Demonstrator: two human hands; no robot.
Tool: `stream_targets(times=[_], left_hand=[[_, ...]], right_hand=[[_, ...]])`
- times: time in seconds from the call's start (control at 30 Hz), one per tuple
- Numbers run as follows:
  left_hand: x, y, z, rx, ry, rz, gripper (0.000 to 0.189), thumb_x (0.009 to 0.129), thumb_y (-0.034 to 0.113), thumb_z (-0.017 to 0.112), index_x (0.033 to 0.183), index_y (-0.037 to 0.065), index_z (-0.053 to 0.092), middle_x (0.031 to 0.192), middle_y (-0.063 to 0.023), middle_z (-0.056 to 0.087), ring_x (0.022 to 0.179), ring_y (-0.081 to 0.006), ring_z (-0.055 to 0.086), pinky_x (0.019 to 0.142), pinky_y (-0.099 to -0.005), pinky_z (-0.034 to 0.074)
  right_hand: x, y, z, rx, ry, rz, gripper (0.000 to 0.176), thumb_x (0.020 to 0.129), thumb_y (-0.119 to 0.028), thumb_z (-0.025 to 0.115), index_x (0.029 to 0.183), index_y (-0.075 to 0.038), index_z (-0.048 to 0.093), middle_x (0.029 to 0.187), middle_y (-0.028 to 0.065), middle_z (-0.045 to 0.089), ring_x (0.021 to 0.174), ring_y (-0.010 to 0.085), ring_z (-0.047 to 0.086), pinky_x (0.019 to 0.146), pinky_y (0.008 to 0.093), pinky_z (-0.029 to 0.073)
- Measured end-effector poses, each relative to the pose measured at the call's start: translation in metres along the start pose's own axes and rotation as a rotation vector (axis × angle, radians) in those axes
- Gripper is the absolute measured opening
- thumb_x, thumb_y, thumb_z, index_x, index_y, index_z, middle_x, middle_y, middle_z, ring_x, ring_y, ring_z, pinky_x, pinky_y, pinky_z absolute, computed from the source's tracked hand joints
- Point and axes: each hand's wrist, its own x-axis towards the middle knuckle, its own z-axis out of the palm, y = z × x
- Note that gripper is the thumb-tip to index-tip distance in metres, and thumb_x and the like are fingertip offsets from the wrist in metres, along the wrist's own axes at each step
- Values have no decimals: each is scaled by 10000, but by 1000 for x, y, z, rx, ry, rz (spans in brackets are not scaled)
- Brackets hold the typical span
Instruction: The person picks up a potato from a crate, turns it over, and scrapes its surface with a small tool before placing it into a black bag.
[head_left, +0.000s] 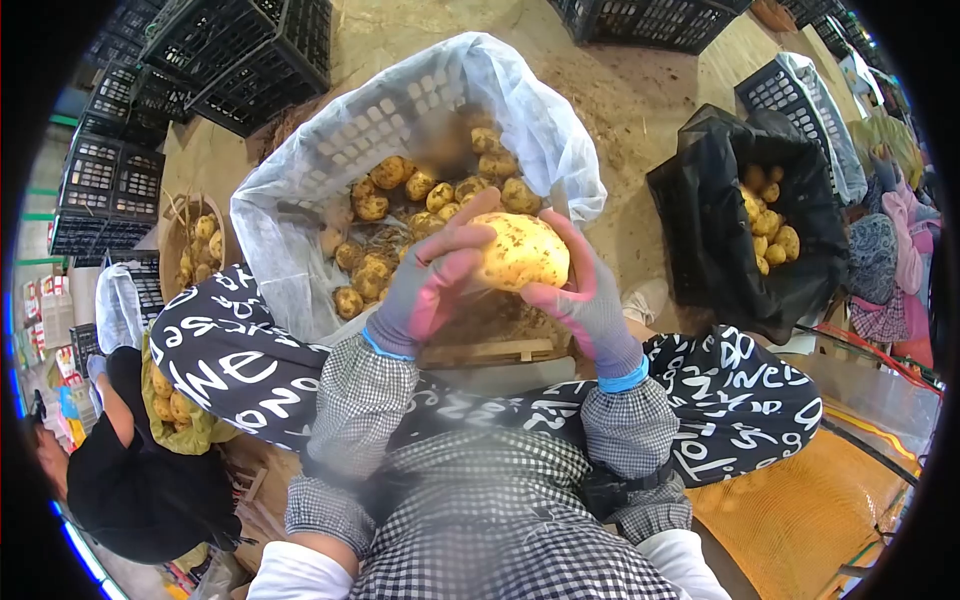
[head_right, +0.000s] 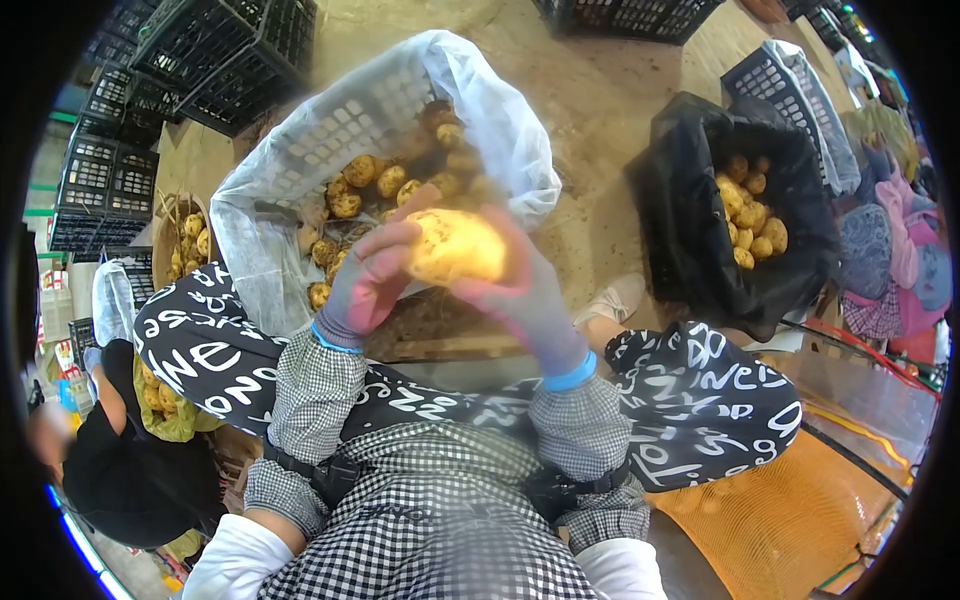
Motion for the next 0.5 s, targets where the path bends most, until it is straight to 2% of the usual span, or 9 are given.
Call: stream_targets(times=[0.1,0.2,0.3,0.5], left_hand=[[6,-2,4,38,18,0,351,965,192,606,1279,35,599,1552,-89,322,1375,-223,395,1106,-396,390],[12,-6,10,71,118,-57,381,985,259,576,1299,44,570,1501,-96,397,1331,-217,450,1080,-405,421],[20,-7,10,-15,186,-187,432,1007,342,525,1336,63,514,1420,-83,482,1268,-212,511,1040,-411,461],[20,-13,15,9,266,-265,474,1010,407,499,1365,95,465,1331,-67,540,1220,-201,545,983,-411,505]], right_hand=[[0,2,-1,-61,38,13,994,739,-158,857,1502,15,245,1405,117,453,1267,187,478,1060,323,403],[2,12,-9,-189,55,-84,1000,736,-132,856,1502,22,233,1408,113,446,1267,184,476,1056,330,409],[0,16,-15,-158,65,-111,962,746,-136,850,1491,25,262,1395,112,460,1255,177,485,1035,321,429],[-1,13,-17,-165,123,-37,861,794,-175,819,1467,29,322,1323,109,517,1080,147,585,875,245,511]])
